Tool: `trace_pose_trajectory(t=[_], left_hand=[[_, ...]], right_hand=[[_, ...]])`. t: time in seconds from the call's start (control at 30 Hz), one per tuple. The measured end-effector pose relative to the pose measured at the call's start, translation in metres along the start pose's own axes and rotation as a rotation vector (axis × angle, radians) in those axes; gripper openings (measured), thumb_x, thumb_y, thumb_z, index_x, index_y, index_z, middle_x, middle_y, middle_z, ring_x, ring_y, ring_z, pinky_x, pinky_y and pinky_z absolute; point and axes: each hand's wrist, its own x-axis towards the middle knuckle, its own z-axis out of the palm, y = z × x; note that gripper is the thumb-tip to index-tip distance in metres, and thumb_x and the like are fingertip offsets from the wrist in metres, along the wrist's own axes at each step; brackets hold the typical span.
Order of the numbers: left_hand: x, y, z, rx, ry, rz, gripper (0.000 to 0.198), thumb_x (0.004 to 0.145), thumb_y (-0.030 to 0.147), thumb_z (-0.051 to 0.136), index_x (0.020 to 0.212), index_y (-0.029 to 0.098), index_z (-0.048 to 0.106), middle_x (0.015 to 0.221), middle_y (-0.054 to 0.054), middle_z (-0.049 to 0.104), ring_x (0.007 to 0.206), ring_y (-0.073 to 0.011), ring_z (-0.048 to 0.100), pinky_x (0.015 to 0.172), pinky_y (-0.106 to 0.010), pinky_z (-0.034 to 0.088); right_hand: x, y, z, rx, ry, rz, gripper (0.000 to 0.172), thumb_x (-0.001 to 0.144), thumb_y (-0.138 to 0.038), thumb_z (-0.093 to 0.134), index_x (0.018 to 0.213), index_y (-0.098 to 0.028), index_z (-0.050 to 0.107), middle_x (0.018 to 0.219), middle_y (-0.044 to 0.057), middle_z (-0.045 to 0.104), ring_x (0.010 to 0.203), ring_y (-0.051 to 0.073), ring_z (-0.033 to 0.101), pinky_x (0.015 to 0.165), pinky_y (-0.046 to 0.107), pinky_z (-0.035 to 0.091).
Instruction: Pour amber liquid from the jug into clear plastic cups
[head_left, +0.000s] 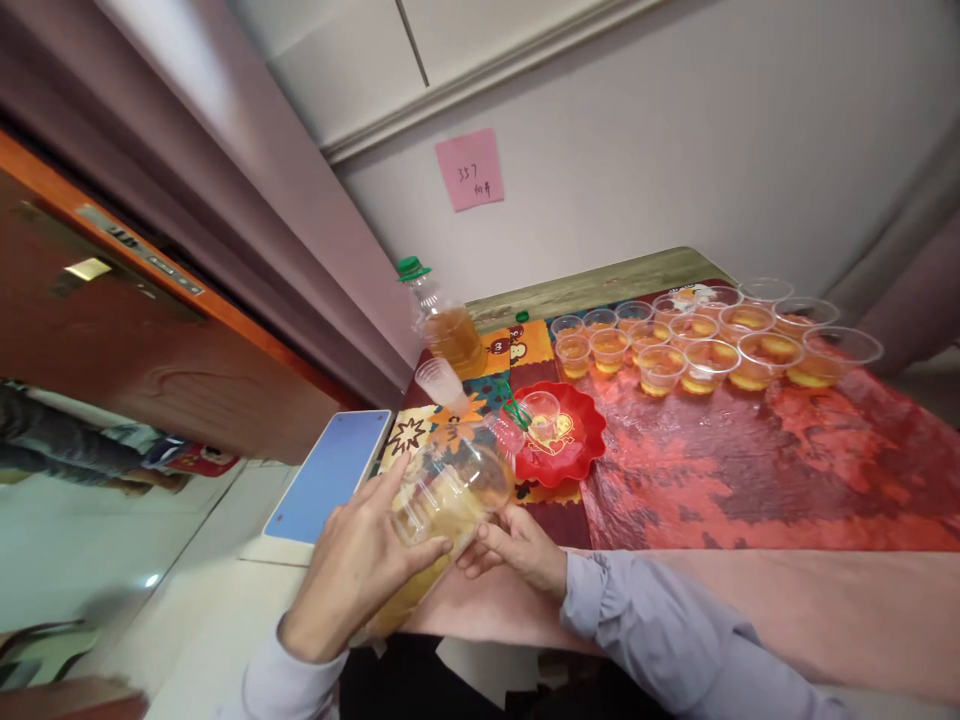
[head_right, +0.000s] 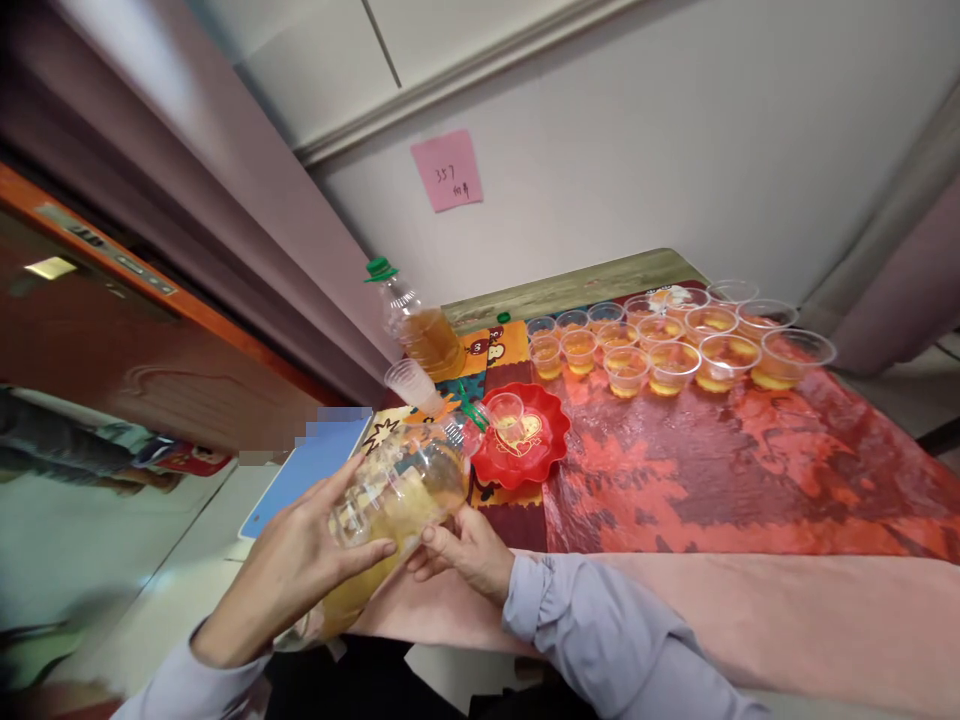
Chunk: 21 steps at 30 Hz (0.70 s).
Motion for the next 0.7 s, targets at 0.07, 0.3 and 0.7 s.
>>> trace_pose_trajectory(t=[0.07, 0.3, 0.7], left_hand=[[0.002, 0.005, -0.006, 0.028, -0.068, -0.028, 0.096, 0.072, 0.055, 0.085, 0.158, 0.025, 0.055, 0.158, -0.012, 0.063, 0.140, -0.0376, 0.066, 0.113, -0.053, 0.056], [0.011, 0.005, -0.009, 0.083, -0.120, -0.042, 0.100, 0.072, 0.063, 0.082, 0.158, 0.021, 0.055, 0.157, -0.014, 0.063, 0.140, -0.0386, 0.065, 0.113, -0.053, 0.057], [0.024, 0.015, -0.015, 0.115, -0.155, -0.069, 0.103, 0.070, 0.067, 0.081, 0.158, 0.021, 0.054, 0.152, -0.015, 0.068, 0.138, -0.0401, 0.066, 0.114, -0.054, 0.054]], right_hand=[[0.000, 0.000, 0.000, 0.008, -0.007, 0.007, 0.074, 0.084, -0.074, 0.082, 0.124, -0.015, 0.062, 0.106, 0.012, 0.077, 0.088, 0.020, 0.079, 0.085, 0.041, 0.066], [0.002, -0.002, -0.002, 0.023, -0.022, 0.016, 0.074, 0.083, -0.075, 0.081, 0.122, -0.015, 0.063, 0.105, 0.012, 0.078, 0.088, 0.020, 0.078, 0.087, 0.041, 0.065], [0.005, -0.009, -0.003, -0.033, 0.007, 0.023, 0.080, 0.077, -0.086, 0.077, 0.113, -0.015, 0.069, 0.100, 0.011, 0.077, 0.086, 0.019, 0.076, 0.075, 0.032, 0.059]])
